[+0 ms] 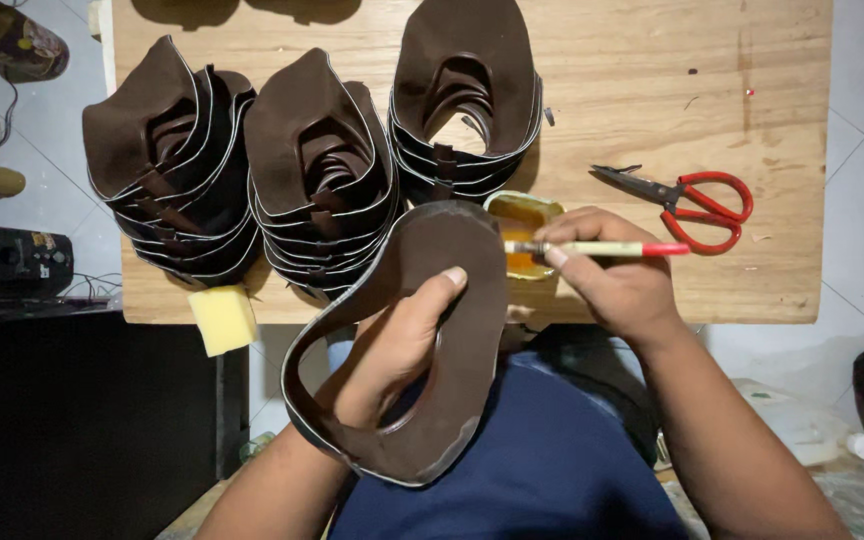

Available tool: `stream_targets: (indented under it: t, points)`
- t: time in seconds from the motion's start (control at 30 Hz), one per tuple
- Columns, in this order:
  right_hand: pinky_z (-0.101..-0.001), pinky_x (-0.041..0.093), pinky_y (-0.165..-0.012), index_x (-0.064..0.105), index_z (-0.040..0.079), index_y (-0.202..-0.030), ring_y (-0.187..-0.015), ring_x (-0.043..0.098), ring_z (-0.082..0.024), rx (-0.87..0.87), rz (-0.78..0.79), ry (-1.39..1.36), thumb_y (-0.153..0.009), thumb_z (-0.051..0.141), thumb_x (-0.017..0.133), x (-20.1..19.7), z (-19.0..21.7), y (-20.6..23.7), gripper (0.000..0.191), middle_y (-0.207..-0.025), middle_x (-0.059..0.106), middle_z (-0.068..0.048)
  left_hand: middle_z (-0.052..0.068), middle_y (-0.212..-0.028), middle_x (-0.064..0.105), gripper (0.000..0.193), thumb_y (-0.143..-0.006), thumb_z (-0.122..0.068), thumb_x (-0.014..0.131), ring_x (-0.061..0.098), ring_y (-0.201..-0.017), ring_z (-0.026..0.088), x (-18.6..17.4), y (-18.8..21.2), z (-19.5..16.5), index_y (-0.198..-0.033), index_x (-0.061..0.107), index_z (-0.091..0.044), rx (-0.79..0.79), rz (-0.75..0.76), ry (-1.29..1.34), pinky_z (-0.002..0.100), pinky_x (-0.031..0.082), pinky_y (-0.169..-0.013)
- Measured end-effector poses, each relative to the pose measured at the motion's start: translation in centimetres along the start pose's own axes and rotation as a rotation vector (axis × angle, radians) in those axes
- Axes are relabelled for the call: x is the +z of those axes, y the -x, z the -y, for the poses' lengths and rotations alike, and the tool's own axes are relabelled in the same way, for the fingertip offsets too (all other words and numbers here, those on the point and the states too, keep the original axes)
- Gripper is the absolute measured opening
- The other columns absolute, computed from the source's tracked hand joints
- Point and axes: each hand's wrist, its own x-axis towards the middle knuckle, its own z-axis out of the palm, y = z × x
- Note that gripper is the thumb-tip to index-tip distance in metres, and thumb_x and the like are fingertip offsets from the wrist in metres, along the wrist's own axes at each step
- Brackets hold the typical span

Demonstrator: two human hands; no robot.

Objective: The person holds a curved shoe upper piece in one hand and uses a brush to apply yellow adhesive from a small container along its edge, turning the piece to coat different sections. The person sets the coated piece on the table with stacks of similar shoe components and picks up another piece to repeat the gluing.

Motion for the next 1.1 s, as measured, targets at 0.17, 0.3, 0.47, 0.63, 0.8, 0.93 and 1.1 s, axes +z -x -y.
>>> stream_targets:
  t: [0.17,0.3,0.47,0.63,0.8,0.93,1.1]
  points:
    - [-0.0402,0.047,-0.103,0.073,0.006,-0.106,-0.122,0.059,-0.029,-0.096,-0.039,0.517,-0.095,0.014,0.071,-0.4,-1.5,-1.6,0.015,-0.130,0.063,-0.014,0.000,-0.098,0.066,0.038,-0.102,-0.012,0.054,0.058,-0.087,0.006,-0.5,-0.7,-0.5,-0.138,0.061,-0.003,0.668,-0.142,-0.494,0.021,0.051,-0.079]
    - [-0.0523,0.031,-0.109,0.079,0.011,-0.098,-0.134,0.041,-0.042,-0.251,0.026,1.015,-0.086,0.022,0.079,0.4,-2.3,-2.9,0.016,-0.142,0.052,-0.018,-0.002,-0.105,0.066,0.037,-0.101,-0.010,0.056,0.058,-0.091,0.005,0.0,-0.5,-1.1,-0.137,0.057,-0.003,0.648,-0.030,-0.247,0.021,0.049,-0.080]
    - [-0.0521,0.031,-0.114,0.077,0.011,-0.100,-0.136,0.044,-0.038,-0.284,-0.071,0.973,-0.090,0.024,0.077,0.5,-1.4,-2.0,0.017,-0.141,0.055,-0.015,0.009,-0.093,0.068,0.021,-0.102,-0.012,0.055,0.065,-0.077,0.014,-1.6,0.3,-0.9,-0.117,0.064,0.000,0.485,0.069,-0.083,0.029,0.056,-0.069]
    - [-0.0400,0.054,-0.089,0.071,0.006,-0.113,-0.102,0.069,-0.029,-0.125,-0.071,0.837,-0.096,0.023,0.074,-0.7,0.5,0.4,0.023,-0.113,0.070,-0.012,0.013,-0.097,0.072,0.024,-0.100,-0.015,0.058,0.071,-0.080,0.021,-2.9,-2.4,0.6,-0.113,0.066,0.004,0.024,0.136,0.454,0.032,0.059,-0.071]
    - [-0.0343,0.061,-0.085,0.069,-0.001,-0.112,-0.093,0.074,-0.020,0.173,-0.193,0.240,-0.099,0.010,0.069,-1.1,0.6,1.2,0.017,-0.102,0.075,-0.011,0.013,-0.103,0.072,0.023,-0.098,-0.009,0.059,0.072,-0.087,0.019,-3.1,-4.2,2.1,-0.115,0.065,0.005,-0.028,0.201,0.472,0.030,0.059,-0.076]
    - [-0.0333,0.060,-0.094,0.064,-0.007,-0.117,-0.102,0.072,-0.019,0.007,-0.207,0.037,-0.099,0.003,0.068,-0.2,-0.2,1.1,0.021,-0.110,0.073,-0.013,0.014,-0.104,0.072,0.025,-0.098,-0.010,0.060,0.071,-0.088,0.020,-2.1,-4.6,2.4,-0.116,0.066,0.006,-0.056,0.235,0.402,0.031,0.059,-0.076]
    - [-0.0341,0.061,-0.094,0.063,-0.003,-0.113,-0.102,0.071,-0.018,0.001,-0.183,0.035,-0.101,0.003,0.064,0.2,-0.1,0.8,0.014,-0.111,0.071,-0.012,0.013,-0.104,0.072,0.029,-0.097,-0.015,0.060,0.071,-0.088,0.020,-1.6,-4.8,2.4,-0.116,0.066,0.006,-0.081,0.188,0.333,0.032,0.058,-0.077]
